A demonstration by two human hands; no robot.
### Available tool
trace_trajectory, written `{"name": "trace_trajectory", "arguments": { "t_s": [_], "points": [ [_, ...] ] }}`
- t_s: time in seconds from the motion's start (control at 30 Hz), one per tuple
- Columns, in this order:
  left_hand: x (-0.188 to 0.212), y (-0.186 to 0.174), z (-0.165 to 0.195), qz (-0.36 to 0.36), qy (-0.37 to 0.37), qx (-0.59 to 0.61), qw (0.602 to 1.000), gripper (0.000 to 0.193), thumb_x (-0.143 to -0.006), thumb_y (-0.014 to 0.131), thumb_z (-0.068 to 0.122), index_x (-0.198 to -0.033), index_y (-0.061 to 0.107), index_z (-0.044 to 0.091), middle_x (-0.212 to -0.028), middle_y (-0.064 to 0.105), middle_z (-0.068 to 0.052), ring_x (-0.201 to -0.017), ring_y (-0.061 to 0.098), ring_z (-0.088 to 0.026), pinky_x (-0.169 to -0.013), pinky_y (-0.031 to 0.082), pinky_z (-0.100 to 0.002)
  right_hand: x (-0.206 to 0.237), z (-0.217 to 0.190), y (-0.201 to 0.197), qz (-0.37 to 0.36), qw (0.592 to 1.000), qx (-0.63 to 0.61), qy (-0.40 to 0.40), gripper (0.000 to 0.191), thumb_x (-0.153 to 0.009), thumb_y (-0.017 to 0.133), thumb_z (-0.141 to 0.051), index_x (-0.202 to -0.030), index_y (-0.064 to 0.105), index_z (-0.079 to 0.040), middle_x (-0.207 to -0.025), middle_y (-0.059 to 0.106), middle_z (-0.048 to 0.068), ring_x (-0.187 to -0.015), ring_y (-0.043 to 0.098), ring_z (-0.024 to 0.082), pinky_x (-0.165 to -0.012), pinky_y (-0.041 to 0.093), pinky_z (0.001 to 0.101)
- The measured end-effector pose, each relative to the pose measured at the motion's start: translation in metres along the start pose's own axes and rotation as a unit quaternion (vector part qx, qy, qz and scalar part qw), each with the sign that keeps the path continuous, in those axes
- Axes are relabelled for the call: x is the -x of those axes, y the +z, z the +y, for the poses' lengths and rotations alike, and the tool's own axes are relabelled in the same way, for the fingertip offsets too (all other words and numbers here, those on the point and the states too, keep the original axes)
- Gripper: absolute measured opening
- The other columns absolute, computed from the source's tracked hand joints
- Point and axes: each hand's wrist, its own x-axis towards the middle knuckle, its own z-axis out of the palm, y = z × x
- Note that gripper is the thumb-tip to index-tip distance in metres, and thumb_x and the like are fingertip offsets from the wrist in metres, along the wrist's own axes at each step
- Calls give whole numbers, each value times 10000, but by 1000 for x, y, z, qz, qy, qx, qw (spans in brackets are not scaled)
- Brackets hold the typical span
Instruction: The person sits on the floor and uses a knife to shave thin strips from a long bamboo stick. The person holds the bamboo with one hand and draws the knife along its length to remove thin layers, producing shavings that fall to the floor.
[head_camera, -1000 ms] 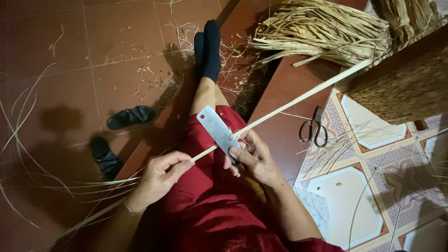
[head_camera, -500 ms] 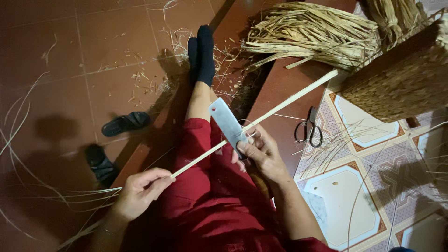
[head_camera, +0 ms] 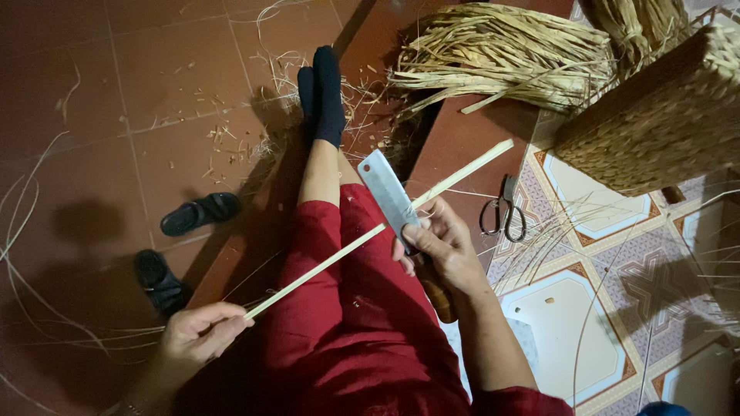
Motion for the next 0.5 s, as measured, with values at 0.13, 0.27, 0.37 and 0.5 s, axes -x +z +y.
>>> {"name": "trace_trajectory", "arguments": {
  "t_s": [0.13, 0.27, 0.37, 0.5],
  "points": [
    [4, -7, -13, 16, -31, -6, 999, 172, -895, 700, 107, -934, 821, -10, -559, 607, -5, -464, 506, -80, -415, 389, -243, 0, -2, -1, 37, 999, 16, 30, 155, -987, 611, -54, -1111, 541, 7, -766, 685, 165, -602, 624, 188, -532, 500, 293],
    [9, -12, -20, 26, -44, -17, 999, 116, -877, 733, 103, -935, 784, 17, -589, 630, -10, -493, 543, -82, -439, 424, -233, 0, -6, -3, 23, 1000, 4, 1, 157, -985, 607, -42, -1123, 549, 4, -776, 687, 164, -607, 621, 187, -540, 501, 288],
    [12, -16, -23, 36, 33, -57, 997, 157, -863, 746, 138, -911, 836, 19, -633, 680, -3, -532, 593, -73, -462, 458, -223, -2, -11, -8, 27, 999, 15, -12, 138, -987, 598, -39, -1109, 553, 5, -798, 693, 165, -635, 635, 188, -552, 514, 292],
    [17, -28, -29, 37, 49, -138, 989, 183, -877, 739, 224, -914, 825, 67, -757, 762, -24, -644, 689, -99, -571, 552, -263, -6, -15, -23, 28, 999, 17, -29, 143, -970, 601, -49, -1093, 558, 9, -870, 721, 165, -624, 632, 186, -535, 504, 292]
  ]
}}
